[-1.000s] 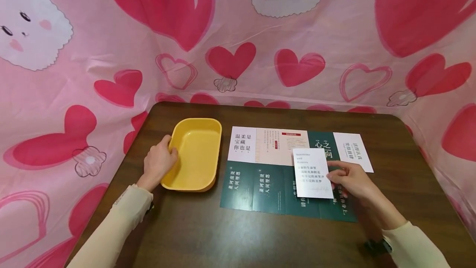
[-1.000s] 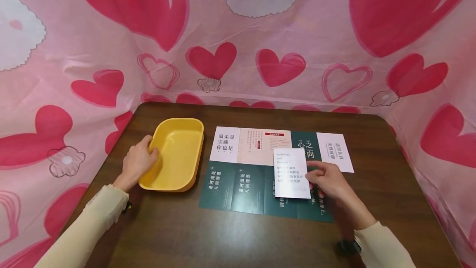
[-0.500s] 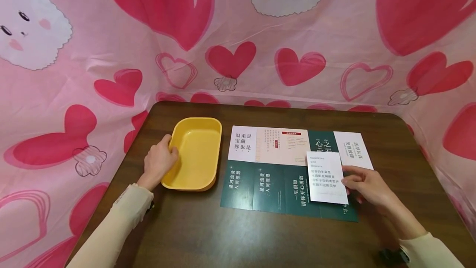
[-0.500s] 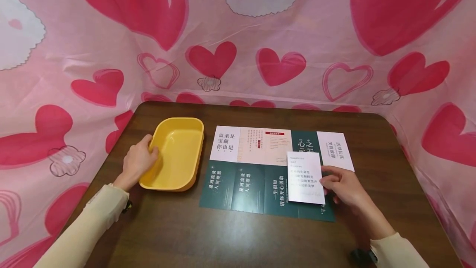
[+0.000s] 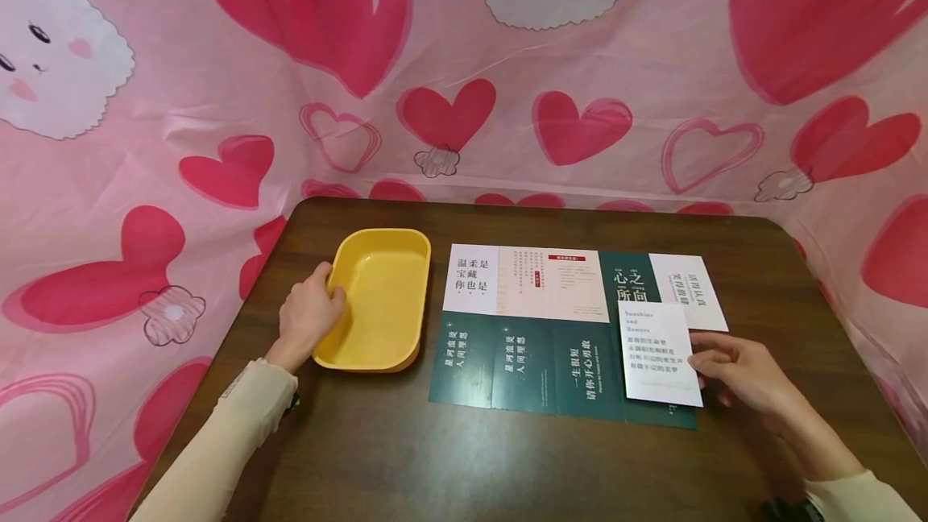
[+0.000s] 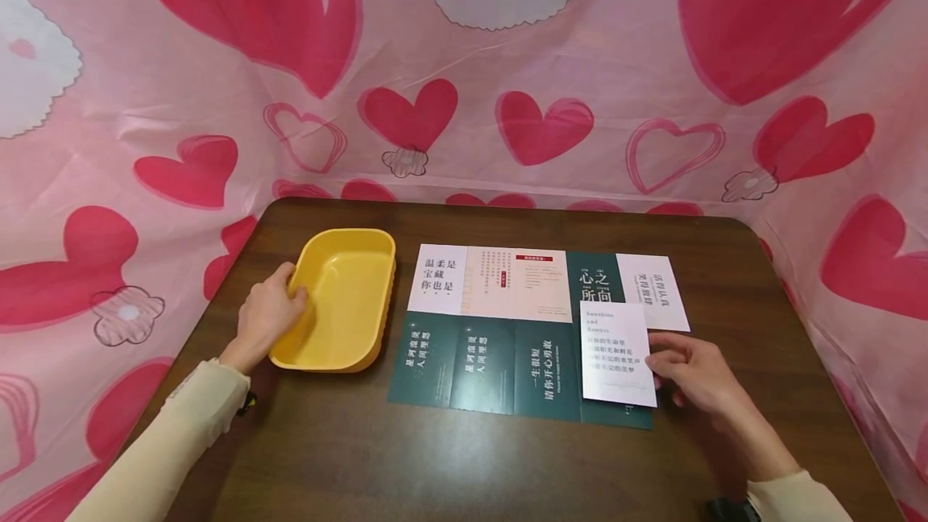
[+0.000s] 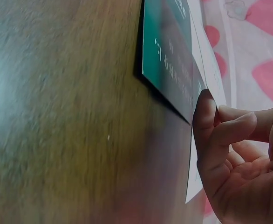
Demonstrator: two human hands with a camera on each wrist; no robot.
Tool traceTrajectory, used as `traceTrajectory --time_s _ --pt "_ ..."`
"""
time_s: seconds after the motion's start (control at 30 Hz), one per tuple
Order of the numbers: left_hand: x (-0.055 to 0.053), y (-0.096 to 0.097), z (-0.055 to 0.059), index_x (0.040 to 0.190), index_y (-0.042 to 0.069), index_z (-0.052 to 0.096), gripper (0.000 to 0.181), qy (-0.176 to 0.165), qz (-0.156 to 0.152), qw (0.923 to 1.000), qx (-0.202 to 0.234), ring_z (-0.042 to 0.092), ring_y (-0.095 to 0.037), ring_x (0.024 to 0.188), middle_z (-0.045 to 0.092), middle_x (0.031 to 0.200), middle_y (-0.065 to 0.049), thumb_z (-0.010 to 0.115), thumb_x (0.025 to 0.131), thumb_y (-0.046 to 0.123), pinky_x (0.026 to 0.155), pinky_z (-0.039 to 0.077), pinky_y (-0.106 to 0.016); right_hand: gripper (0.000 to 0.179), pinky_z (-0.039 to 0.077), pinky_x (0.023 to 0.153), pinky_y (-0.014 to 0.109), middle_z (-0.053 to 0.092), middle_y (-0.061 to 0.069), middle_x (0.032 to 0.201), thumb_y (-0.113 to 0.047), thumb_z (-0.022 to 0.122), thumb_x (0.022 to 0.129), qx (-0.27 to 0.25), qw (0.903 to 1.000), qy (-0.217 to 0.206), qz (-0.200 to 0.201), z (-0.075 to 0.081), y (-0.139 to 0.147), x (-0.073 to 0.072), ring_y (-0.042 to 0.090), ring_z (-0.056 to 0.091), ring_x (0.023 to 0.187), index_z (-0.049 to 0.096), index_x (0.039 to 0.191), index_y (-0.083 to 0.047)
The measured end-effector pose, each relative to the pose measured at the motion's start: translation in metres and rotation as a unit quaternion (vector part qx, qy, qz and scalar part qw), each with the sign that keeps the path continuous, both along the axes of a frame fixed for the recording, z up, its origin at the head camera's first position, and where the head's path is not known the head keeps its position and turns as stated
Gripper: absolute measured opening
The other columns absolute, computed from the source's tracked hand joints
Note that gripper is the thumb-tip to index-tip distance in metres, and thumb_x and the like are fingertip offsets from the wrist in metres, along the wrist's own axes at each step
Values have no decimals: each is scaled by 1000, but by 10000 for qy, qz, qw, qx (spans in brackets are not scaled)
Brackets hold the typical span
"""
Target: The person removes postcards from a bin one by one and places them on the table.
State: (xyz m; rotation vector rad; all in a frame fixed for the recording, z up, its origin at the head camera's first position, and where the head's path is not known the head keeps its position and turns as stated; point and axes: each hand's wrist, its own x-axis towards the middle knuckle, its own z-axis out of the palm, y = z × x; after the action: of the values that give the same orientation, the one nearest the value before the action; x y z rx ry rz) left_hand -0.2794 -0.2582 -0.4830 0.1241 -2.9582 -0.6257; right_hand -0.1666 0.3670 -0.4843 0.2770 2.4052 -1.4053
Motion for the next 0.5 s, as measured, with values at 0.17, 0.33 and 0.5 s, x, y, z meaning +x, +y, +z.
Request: traceTrajectory --time_s 0.17,0.33,0.5 --pt "0 1 0 132 3 56 37 -5 -16 10000 21 62 -39 69 66 95 -24 59 100 20 59 51 -54 59 49 53 34 74 7 93 -18 67 104 3 9999 67 -132 -2 10 6 25 61 70 44 147 15" --pt "0 1 1 133 3 56 37 -52 1 10000 28 62 -39 70 66 96 -25 59 100 19 60 52 -54 57 49 53 33 74 4 92 -16 66 105 75 9996 259 -96 -5 20 14 22 61 68 44 145 17" --pt "0 1 1 134 3 55 38 -105 29 9999 54 62 -39 71 67 98 -25 59 100 20 62 53 -54 50 47 52 32 75 0 89 -12 66 104 109 9988 474 -85 -8 32 21 19 60 66 48 139 18"
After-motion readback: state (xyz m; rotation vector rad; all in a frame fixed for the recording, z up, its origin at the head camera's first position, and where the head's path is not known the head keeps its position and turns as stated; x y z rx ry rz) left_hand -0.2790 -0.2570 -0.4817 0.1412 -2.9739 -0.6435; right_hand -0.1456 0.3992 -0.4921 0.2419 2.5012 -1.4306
